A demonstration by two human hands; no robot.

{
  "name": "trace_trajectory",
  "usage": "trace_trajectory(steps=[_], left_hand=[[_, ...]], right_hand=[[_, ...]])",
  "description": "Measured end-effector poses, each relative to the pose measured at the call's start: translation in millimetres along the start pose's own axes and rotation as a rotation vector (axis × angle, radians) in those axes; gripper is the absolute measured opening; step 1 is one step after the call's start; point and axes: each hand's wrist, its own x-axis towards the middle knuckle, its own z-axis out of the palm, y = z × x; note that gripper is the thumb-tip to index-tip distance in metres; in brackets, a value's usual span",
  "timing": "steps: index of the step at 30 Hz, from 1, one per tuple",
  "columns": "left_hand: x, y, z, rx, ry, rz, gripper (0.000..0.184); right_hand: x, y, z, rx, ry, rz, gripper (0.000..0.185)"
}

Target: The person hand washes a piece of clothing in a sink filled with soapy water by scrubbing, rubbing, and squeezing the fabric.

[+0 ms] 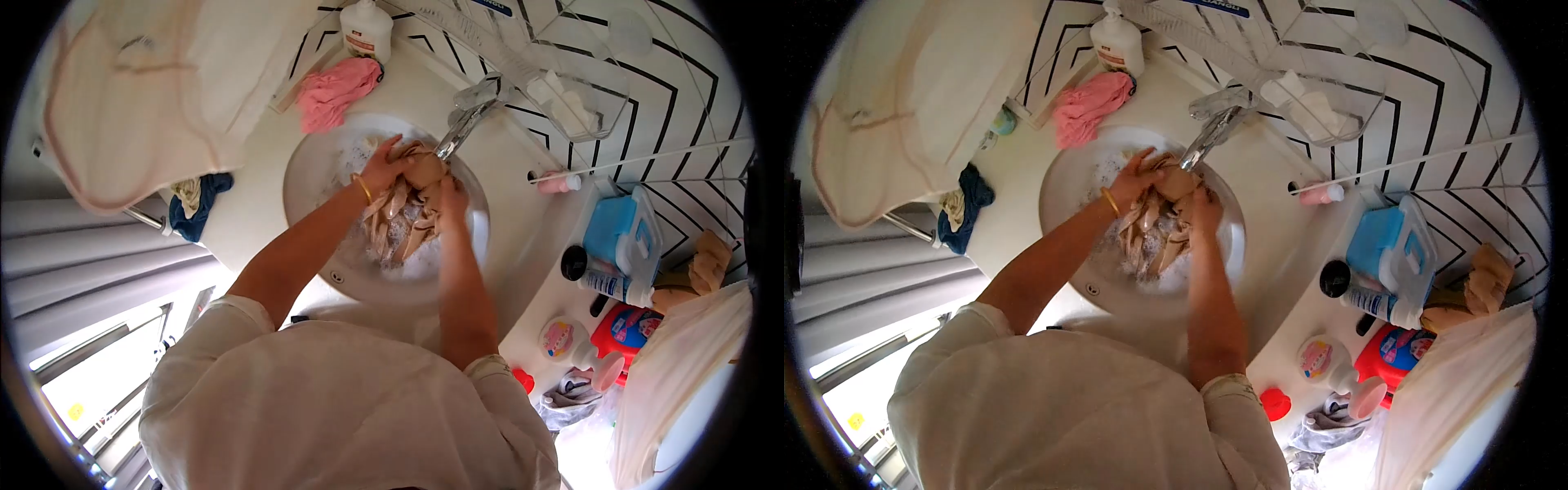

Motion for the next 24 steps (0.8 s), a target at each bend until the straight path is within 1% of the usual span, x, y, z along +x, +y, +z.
trace_trajectory(steps=[2,3,4,5,6,8,9,10,11,12,13,14,15,16,18,20,21,23,24], left_hand=[[10.8,-25.8,-2.9,0.439,-0.05,0.113,0.054],[17.3,-39.3,-9.0,0.713,-0.031,0.195,0.055],[19.6,-48.0,-14.0,0.985,-0.01,0.278,0.057],[10.6,-41.4,-13.8,1.117,-0.008,0.109,0.053],[8.7,-38.7,-14.3,1.143,-0.059,0.014,0.049],[7.6,-35.4,-17.6,1.19,-0.154,-0.176,0.04],[9.6,-35.7,-19.7,1.163,-0.142,-0.208,0.036],[11.5,-38.1,-21.5,1.135,-0.132,-0.238,0.033],[12.8,-41.6,-22.8,1.105,-0.125,-0.269,0.031],[15.2,-47.6,-30.0,0.813,-0.104,-0.317,0.032],[19.5,-54.7,-42.6,0.519,-0.081,-0.356,0.034],[21.0,-58.6,-49.0,0.224,-0.057,-0.392,0.036],[9.6,-25.9,-35.4,-0.216,-0.034,-0.516,0.043],[0.1,-9.2,-27.9,-0.407,-0.067,-0.554,0.045],[-9.8,9.4,-21.1,-0.787,-0.133,-0.607,0.049],[-16.8,6.3,-21.9,-0.758,-0.25,-0.582,0.049],[-19.7,5.7,-21.3,-0.745,-0.309,-0.565,0.049],[-25.7,13.0,-17.4,-0.639,-0.205,-0.542,0.045],[-28.9,16.6,-14.5,-0.585,-0.15,-0.529,0.042]], right_hand=[[-3.1,13.4,25.2,-0.683,0.3,-0.36,0.034],[-9.1,13.6,30.9,-0.805,0.214,-0.295,0.034],[-26.7,-4.2,37.2,-0.926,0.123,-0.227,0.034],[-34.7,-13.3,39.7,-1.042,0.027,-0.155,0.033],[-23.4,-0.1,36.8,-1.116,-0.095,-0.127,0.032],[-8.7,2.6,39.0,-1.252,-0.348,-0.076,0.031],[-4.8,3.3,38.2,-1.159,-0.211,0.05,0.03],[12.0,21.1,38.3,-0.944,-0.14,0.097,0.03],[38.7,55.0,35.4,-0.73,-0.068,0.143,0.03],[52.9,73.7,33.3,-0.519,0.0,0.184,0.03],[35.9,40.7,33.2,-0.327,0.053,0.203,0.03],[15.5,12.7,37.6,-0.22,0.068,0.191,0.025],[-7.3,-8.7,45.7,-0.111,0.083,0.183,0.021],[-31.0,-21.1,54.3,-0.003,0.1,0.178,0.019],[-76.2,-29.3,72.1,-0.402,0.011,-0.453,0.017],[-117.6,-49.1,96.6,-0.721,0.196,-0.912,0.02],[-119.6,-51.9,97.1,-0.752,0.193,-0.943,0.019],[-119.9,-56.0,101.4,-0.807,0.182,-1.005,0.016],[-112.2,-51.7,101.6,-0.78,0.18,-0.967,0.016]])
